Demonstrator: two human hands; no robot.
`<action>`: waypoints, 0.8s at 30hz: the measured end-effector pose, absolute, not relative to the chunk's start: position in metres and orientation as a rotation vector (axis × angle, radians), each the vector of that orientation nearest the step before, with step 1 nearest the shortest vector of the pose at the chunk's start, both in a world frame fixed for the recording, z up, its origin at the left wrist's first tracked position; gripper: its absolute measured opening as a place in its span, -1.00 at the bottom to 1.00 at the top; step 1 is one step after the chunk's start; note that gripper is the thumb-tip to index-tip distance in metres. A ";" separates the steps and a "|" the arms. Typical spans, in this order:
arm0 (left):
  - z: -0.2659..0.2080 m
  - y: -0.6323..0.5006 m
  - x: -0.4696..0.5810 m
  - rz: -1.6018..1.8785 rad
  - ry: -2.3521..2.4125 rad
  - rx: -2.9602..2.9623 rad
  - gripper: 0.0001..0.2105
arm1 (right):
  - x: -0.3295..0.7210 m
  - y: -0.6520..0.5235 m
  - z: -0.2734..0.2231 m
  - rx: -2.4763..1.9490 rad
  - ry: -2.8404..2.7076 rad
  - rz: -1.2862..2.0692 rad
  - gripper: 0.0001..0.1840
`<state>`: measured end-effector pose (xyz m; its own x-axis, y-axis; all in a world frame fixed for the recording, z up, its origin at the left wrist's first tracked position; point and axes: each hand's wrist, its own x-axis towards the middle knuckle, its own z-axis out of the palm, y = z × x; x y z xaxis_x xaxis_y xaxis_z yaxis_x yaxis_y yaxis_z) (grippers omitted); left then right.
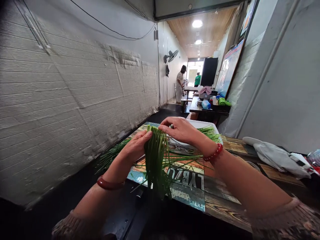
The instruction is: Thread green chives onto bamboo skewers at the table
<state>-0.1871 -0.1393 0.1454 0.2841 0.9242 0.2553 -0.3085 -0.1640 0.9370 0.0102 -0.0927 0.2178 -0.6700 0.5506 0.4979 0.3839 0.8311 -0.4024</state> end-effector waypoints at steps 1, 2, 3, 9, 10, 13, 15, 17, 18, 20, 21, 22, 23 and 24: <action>0.145 -0.139 -0.186 1.251 0.645 1.276 -0.67 | 0.012 -0.093 0.216 -0.714 -2.393 0.351 -0.71; 0.145 -0.138 -0.185 1.270 0.637 1.264 -0.69 | 0.014 -0.094 0.214 -0.740 -2.400 0.353 -0.71; 0.144 -0.137 -0.184 1.288 0.631 1.251 -0.70 | 0.015 -0.095 0.212 -0.760 -2.403 0.352 -0.72; 0.144 -0.134 -0.177 1.312 0.659 1.242 -0.73 | 0.015 -0.102 0.200 -0.769 -2.274 0.381 -0.78; 0.144 -0.134 -0.177 1.309 0.679 1.264 -0.71 | 0.015 -0.102 0.198 -0.765 -2.242 0.407 -0.78; 0.143 -0.133 -0.174 1.289 0.764 1.317 -0.66 | 0.014 -0.100 0.194 -0.750 -2.170 0.506 -0.76; 0.142 -0.133 -0.173 1.284 0.802 1.334 -0.65 | 0.013 -0.098 0.193 -0.761 -2.147 0.539 -0.74; 0.141 -0.133 -0.173 1.280 0.805 1.351 -0.65 | 0.013 -0.097 0.193 -0.795 -2.131 0.532 -0.72; 0.141 -0.133 -0.172 1.276 0.798 1.361 -0.66 | 0.012 -0.096 0.193 -0.807 -2.125 0.522 -0.71; 0.141 -0.132 -0.171 1.272 0.784 1.375 -0.67 | 0.011 -0.096 0.194 -0.805 -2.121 0.501 -0.73; 0.141 -0.131 -0.170 1.274 0.779 1.375 -0.67 | 0.010 -0.096 0.194 -0.796 -2.123 0.493 -0.74; 0.141 -0.131 -0.169 1.278 0.775 1.371 -0.67 | 0.010 -0.096 0.194 -0.788 -2.126 0.486 -0.76; 0.141 -0.131 -0.168 1.282 0.769 1.364 -0.67 | 0.010 -0.097 0.193 -0.784 -2.127 0.484 -0.77; 0.141 -0.130 -0.168 1.284 0.762 1.356 -0.67 | 0.010 -0.097 0.193 -0.786 -2.124 0.486 -0.78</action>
<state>-0.1679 -0.1301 0.1412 0.2157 0.9379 0.2716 -0.2111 -0.2268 0.9508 0.0097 -0.0970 0.1930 -0.4852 0.6762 0.5544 0.3677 0.7331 -0.5722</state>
